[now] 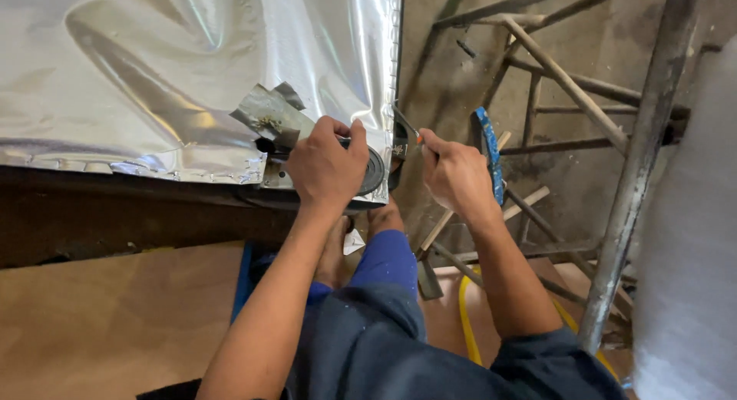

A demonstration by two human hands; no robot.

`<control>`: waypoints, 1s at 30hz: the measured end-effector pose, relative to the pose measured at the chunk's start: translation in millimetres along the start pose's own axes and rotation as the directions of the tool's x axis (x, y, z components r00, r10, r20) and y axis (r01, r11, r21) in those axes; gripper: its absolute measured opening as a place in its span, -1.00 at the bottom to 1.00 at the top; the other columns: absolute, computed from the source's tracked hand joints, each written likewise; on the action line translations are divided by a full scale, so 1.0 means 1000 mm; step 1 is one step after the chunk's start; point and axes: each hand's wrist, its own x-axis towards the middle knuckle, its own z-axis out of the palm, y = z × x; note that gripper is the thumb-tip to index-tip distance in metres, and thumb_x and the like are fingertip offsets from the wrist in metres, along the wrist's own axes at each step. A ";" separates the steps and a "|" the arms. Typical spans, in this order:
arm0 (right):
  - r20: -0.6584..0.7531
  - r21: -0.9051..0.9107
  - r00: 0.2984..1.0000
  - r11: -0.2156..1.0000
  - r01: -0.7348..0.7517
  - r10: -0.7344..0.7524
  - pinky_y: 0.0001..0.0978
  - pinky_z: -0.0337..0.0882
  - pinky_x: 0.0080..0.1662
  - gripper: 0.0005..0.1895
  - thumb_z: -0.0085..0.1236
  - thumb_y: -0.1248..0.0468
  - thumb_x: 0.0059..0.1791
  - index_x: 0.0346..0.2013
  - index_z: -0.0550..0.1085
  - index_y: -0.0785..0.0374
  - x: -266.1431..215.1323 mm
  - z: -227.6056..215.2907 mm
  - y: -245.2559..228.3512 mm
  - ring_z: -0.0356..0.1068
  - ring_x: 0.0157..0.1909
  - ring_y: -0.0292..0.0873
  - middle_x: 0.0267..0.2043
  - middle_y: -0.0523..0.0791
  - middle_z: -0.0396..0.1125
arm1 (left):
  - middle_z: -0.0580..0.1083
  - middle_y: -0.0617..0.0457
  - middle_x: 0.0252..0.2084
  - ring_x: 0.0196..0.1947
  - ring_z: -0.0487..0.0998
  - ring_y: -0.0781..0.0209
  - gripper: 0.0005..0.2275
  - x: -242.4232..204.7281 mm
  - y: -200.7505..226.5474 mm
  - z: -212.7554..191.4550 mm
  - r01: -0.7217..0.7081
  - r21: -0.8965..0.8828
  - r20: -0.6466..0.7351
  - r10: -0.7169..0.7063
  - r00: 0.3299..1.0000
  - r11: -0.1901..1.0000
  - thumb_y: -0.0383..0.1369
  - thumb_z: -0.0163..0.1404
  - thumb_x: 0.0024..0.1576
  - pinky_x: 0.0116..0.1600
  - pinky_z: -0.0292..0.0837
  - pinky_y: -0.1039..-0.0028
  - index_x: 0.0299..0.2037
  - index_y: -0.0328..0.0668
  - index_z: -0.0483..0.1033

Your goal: Removing the protective silver film and unscrewing the legs of a furniture piece using a screwdriver and a power drill.

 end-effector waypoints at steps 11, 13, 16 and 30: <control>-0.238 0.561 0.948 0.827 -0.043 0.210 0.04 0.44 0.06 -0.59 -0.05 0.19 0.06 0.20 0.45 -0.11 -0.033 0.074 -0.024 0.41 0.03 0.18 0.00 0.08 0.44 | 0.57 -0.19 -0.43 -0.32 0.64 -0.26 -0.70 -0.012 0.005 0.000 -0.068 0.031 -0.055 0.070 0.996 0.997 -0.10 -0.12 0.21 -0.15 0.48 0.02 -0.30 -0.12 0.54; -0.285 0.679 0.923 0.734 0.004 0.259 -0.04 0.42 0.11 -0.60 -0.06 0.22 0.08 0.22 0.44 -0.11 -0.021 0.132 -0.011 0.38 0.10 0.10 0.04 0.05 0.43 | 0.57 -0.17 -0.45 -0.32 0.64 -0.25 -0.70 -0.007 -0.001 0.008 -0.080 0.046 -0.075 0.084 0.994 0.996 -0.08 -0.12 0.20 -0.16 0.48 0.01 -0.31 -0.10 0.53; -0.257 0.847 0.905 0.530 0.041 0.340 -0.03 0.30 0.24 -0.60 -0.14 0.20 0.14 0.28 0.38 -0.02 -0.001 0.204 -0.006 0.28 0.24 0.11 0.17 0.09 0.35 | 0.57 -0.13 -0.48 -0.33 0.64 -0.24 -0.69 -0.005 -0.011 0.017 -0.067 0.063 -0.101 0.073 0.992 0.996 -0.04 -0.11 0.18 -0.17 0.47 0.01 -0.34 -0.05 0.53; -0.130 0.549 0.981 0.834 -0.047 0.141 -0.29 0.48 0.03 -0.66 0.11 0.12 0.04 0.12 0.49 -0.30 -0.002 0.029 0.002 0.46 0.03 -0.09 -0.02 -0.16 0.48 | 0.58 -0.10 -0.47 -0.32 0.64 -0.25 -0.71 0.004 -0.006 0.008 -0.021 0.021 -0.033 0.022 0.999 1.000 -0.06 -0.07 0.13 -0.19 0.49 0.04 -0.37 -0.05 0.57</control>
